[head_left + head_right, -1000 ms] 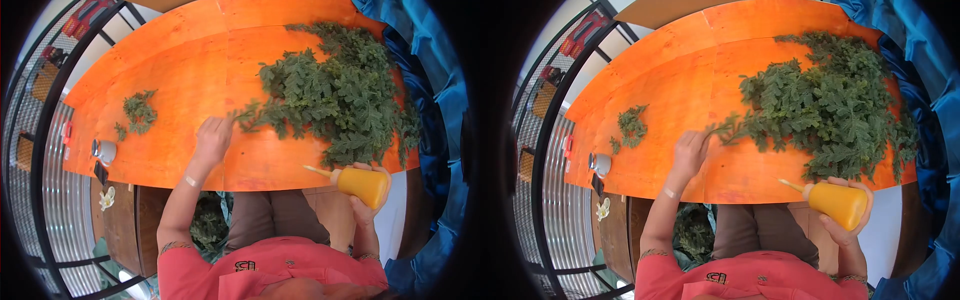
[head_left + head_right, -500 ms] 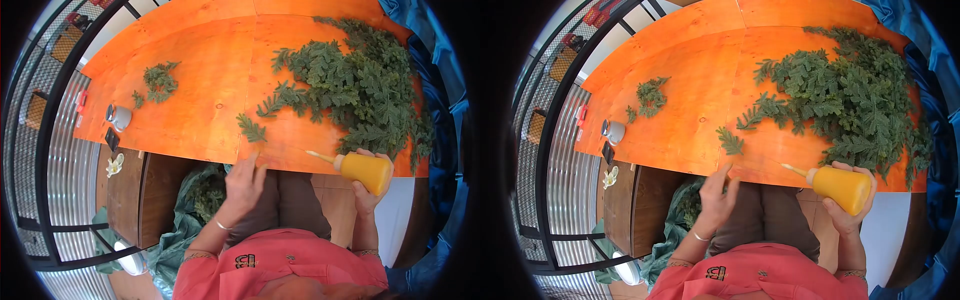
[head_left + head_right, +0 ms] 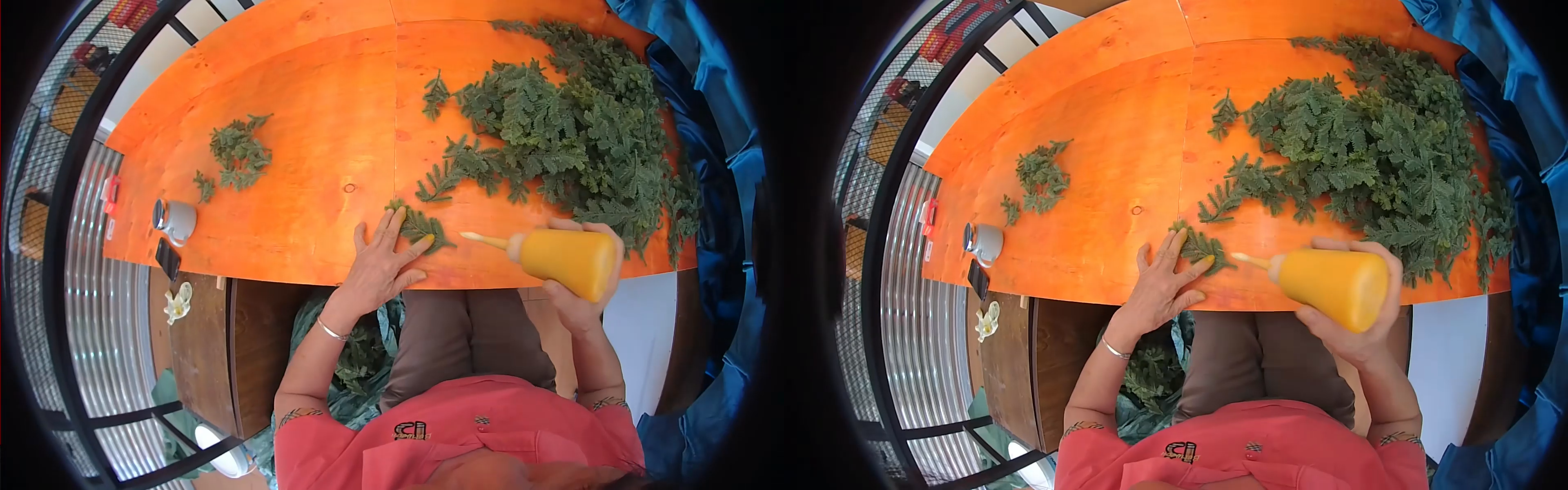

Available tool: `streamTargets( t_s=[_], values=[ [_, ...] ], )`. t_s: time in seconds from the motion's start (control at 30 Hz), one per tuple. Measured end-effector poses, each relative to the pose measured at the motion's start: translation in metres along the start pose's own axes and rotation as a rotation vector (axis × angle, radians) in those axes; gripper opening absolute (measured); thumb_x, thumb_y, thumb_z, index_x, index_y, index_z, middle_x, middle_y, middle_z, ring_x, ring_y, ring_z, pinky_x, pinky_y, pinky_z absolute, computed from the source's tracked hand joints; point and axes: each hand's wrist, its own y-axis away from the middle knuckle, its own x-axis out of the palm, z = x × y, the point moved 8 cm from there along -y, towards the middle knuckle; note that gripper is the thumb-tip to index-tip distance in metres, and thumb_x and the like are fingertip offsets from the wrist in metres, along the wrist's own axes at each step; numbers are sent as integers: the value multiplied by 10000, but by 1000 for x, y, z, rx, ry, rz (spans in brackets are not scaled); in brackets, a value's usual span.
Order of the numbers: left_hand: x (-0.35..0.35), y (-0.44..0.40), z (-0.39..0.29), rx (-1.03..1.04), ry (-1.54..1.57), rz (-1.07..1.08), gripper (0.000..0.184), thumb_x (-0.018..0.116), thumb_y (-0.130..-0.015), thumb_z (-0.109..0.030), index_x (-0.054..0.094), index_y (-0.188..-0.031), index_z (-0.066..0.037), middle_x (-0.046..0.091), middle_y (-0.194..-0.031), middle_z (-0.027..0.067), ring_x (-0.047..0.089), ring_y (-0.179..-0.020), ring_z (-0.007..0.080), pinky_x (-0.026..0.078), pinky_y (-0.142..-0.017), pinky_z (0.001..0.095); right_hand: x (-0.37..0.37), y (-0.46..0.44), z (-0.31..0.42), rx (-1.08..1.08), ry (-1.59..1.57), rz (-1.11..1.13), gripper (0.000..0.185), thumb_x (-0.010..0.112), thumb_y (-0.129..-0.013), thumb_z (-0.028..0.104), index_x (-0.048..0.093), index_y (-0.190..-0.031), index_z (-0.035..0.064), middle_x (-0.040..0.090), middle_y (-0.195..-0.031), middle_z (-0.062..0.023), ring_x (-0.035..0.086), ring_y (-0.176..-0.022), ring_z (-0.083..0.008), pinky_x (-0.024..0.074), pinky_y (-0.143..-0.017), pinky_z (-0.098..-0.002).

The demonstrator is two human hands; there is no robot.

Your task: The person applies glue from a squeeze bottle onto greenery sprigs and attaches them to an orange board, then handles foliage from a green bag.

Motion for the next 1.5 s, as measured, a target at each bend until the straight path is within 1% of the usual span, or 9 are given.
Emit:
streamTargets(
  t_s=[0.1, 0.2, 0.4, 0.6, 0.87, 0.97, 1.1, 1.2, 1.5],
  values=[
    [-1, -2, 4, 2, 26, 18, 504, 552, -897, -506, 569, -1314, -225, 204, -1510, 292, 210, -1415, 422, 182, -1022, 683, 33, -13, -7, -48, -17, 107, 787, 828, -719, 61, 301, -1300, 3, 534, -1253, -228, 591, -1112, -285, 520, -912, -398],
    [-1, -3, 6, -3, 10, 29, 521, 560, -882, -529, 571, -1316, -241, 196, -1507, 308, 204, -1410, 444, 177, -1036, 681, 57, -21, -16, -41, -30, 151, 788, 825, -715, 31, 298, -1300, -3, 530, -1256, -229, 591, -1115, -283, 521, -917, -398],
    [-2, -5, 8, 24, -5, 32, 550, 552, -873, -559, 564, -1330, -252, 191, -1509, 317, 193, -1409, 458, 152, -1064, 677, 81, -28, -17, -138, 47, 219, 796, 838, -710, 48, 304, -1297, -13, 530, -1256, -225, 597, -1104, -277, 525, -910, -383],
    [-1, -5, 10, 30, 3, 27, 554, 549, -874, -562, 551, -1342, -264, 190, -1505, 326, 187, -1409, 467, 139, -1074, 674, 93, -35, -25, -140, 172, 209, 751, 849, -702, 60, 363, -1269, -21, 556, -1226, -200, 611, -1077, -249, 526, -892, -353],
    [-3, -5, 8, 51, -16, 47, 565, 565, -856, -568, 512, -1367, -334, 183, -1504, 334, 170, -1416, 470, 128, -1087, 669, 92, -30, -15, -170, 235, 213, 749, 868, -688, 95, 391, -1252, -25, 573, -1206, -186, 619, -1062, -248, 521, -889, -341],
    [-2, -5, 9, 60, -5, 76, 612, 523, -858, -619, 502, -1386, -311, 168, -1508, 336, 157, -1416, 465, 91, -1089, 651, 88, -30, -13, -149, 246, 213, 742, 867, -687, 86, 394, -1248, -23, 573, -1206, -185, 622, -1058, -248, 518, -893, -337],
    [-2, -5, 9, 73, -1, 93, 632, 529, -840, -638, 503, -1385, -318, 162, -1508, 341, 147, -1414, 477, 100, -1078, 663, 79, -26, -10, -114, 299, 228, 735, 863, -690, 72, 390, -1245, -15, 574, -1202, -182, 622, -1055, -243, 522, -886, -338],
    [-3, -5, 8, 86, -6, 107, 643, 535, -828, -645, 511, -1380, -316, 152, -1507, 350, 143, -1411, 486, 114, -1068, 668, 75, -24, -8, -103, 191, 203, 730, 857, -695, 66, 380, -1243, -6, 573, -1200, -184, 622, -1047, -240, 528, -876, -343],
    [-3, -6, 6, 83, -23, 122, 633, 527, -827, -652, 549, -1349, -295, 164, -1500, 357, 152, -1408, 487, 153, -1053, 655, 51, -12, -6, -62, 222, 187, 731, 841, -701, 38, 360, -1252, 11, 570, -1198, -186, 618, -1055, -242, 531, -877, -355]
  ],
)
